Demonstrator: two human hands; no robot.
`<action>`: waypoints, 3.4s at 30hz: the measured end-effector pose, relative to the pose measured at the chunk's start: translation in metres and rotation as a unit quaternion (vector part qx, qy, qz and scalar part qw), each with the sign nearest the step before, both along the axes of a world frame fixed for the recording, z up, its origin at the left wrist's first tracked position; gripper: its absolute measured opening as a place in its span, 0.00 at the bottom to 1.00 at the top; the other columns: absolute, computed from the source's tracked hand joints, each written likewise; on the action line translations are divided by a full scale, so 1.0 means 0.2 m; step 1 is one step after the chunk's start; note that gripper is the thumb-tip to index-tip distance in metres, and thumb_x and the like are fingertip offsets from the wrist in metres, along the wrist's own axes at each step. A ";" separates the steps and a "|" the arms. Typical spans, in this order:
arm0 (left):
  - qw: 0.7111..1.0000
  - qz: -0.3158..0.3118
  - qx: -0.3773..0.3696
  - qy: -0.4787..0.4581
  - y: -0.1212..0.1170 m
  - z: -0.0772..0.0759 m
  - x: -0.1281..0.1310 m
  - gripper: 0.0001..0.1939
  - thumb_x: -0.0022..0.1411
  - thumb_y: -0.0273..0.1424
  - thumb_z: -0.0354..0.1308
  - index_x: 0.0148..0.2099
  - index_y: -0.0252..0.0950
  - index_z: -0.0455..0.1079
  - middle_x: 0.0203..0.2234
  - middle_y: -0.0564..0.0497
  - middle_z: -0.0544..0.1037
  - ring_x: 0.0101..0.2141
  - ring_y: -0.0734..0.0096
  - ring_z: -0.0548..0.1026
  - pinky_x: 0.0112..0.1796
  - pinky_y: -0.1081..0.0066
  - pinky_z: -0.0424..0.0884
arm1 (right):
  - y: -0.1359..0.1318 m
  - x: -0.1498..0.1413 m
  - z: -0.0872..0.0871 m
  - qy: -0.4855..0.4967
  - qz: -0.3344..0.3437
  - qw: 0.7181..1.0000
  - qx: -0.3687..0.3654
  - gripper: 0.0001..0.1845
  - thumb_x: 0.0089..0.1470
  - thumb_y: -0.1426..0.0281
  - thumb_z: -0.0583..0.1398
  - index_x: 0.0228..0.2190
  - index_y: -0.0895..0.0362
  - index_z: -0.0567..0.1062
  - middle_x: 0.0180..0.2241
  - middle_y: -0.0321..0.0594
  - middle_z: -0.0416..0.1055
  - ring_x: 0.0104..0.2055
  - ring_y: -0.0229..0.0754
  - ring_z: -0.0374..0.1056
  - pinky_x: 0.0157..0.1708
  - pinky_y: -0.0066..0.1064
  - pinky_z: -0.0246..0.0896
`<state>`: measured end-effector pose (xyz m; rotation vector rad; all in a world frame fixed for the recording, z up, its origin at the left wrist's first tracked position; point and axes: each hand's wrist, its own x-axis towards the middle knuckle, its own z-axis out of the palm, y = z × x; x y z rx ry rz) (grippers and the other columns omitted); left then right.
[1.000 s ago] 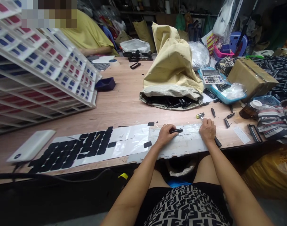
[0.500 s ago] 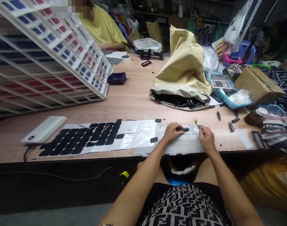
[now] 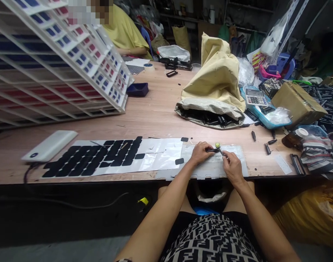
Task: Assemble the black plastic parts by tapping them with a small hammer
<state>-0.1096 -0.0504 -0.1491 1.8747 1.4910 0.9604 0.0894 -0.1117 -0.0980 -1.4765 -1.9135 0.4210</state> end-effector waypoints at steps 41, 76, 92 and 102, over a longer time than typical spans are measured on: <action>0.967 -0.169 0.090 0.171 -0.62 0.07 0.04 0.13 0.50 0.35 0.74 0.40 0.48 0.81 0.62 0.48 0.69 0.63 0.45 0.62 0.65 0.43 0.52 | 0.32 0.31 -0.12 -0.326 -0.212 0.920 0.047 0.16 0.63 0.75 0.52 0.50 0.58 0.73 0.41 0.48 0.69 0.41 0.48 0.60 0.35 0.35 0.49; 0.899 0.392 -0.195 0.023 0.83 0.29 -0.01 0.15 0.47 0.39 0.71 0.35 0.38 0.76 0.42 0.38 0.82 0.46 0.46 0.78 0.44 0.54 0.74 | 0.31 0.30 -0.13 -0.321 -0.205 0.924 0.035 0.17 0.62 0.75 0.52 0.51 0.59 0.71 0.40 0.48 0.68 0.40 0.48 0.59 0.36 0.36 0.52; 0.930 0.340 -0.134 0.052 0.57 0.28 0.04 0.12 0.53 0.37 0.65 0.41 0.42 0.79 0.42 0.46 0.83 0.45 0.52 0.78 0.43 0.62 0.70 | 0.31 0.31 -0.14 -0.321 -0.207 0.923 0.043 0.18 0.61 0.76 0.52 0.51 0.59 0.71 0.40 0.48 0.68 0.40 0.48 0.59 0.35 0.35 0.50; 0.997 0.038 -0.047 0.041 -0.09 0.09 0.06 0.09 0.55 0.35 0.66 0.39 0.41 0.79 0.35 0.51 0.81 0.41 0.60 0.73 0.43 0.64 0.68 | 0.32 0.30 -0.12 -0.324 -0.205 0.923 0.032 0.17 0.63 0.75 0.52 0.50 0.59 0.73 0.41 0.49 0.69 0.42 0.49 0.60 0.36 0.36 0.51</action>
